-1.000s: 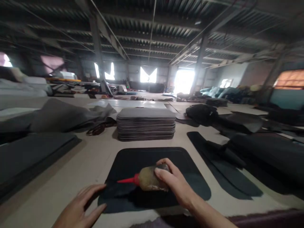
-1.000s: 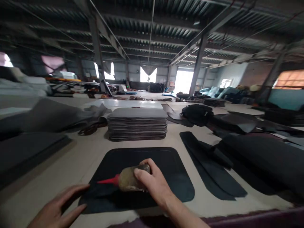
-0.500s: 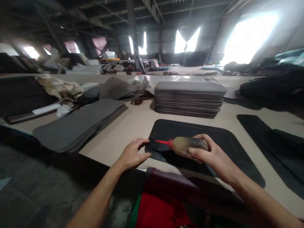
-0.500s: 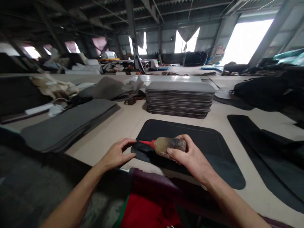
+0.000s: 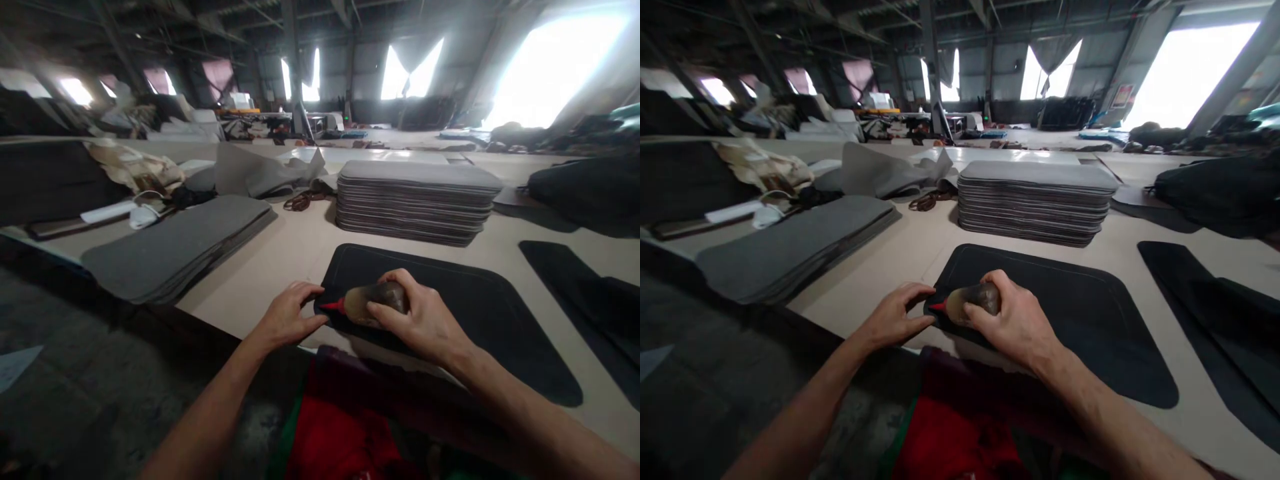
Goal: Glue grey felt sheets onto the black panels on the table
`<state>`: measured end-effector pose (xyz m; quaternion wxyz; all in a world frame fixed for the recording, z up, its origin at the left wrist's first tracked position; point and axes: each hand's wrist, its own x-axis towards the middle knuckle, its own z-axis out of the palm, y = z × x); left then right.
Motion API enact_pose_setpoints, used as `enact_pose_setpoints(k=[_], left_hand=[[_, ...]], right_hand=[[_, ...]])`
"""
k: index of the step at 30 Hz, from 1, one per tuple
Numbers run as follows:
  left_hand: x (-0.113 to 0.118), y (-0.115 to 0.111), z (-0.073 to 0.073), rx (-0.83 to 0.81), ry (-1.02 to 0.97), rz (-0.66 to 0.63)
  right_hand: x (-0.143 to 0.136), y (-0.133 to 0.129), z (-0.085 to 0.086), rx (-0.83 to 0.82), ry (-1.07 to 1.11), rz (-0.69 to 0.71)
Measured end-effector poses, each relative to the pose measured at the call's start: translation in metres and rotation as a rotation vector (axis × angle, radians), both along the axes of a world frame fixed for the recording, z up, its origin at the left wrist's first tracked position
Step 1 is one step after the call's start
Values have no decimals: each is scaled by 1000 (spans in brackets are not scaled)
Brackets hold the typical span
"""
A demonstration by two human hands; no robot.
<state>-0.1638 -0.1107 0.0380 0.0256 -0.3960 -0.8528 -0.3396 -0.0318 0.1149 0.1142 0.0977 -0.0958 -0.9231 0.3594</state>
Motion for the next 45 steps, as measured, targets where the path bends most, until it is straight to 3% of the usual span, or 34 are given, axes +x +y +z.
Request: enact_pose_setpoints(k=[7,17,38,45], left_hand=[[0,-1,-2,23,1,-5],[0,-1,-1,21,-16,-2],[0,-1,1,5,-36,-12],[-2,-1,-1,17,-46,-15]], right_hand=[[-8,-3,5,79,-9,33],[-20,-6,16,314,76,157],[-13,7,30,401,102,234],[-21,-6,29,390,128,262]])
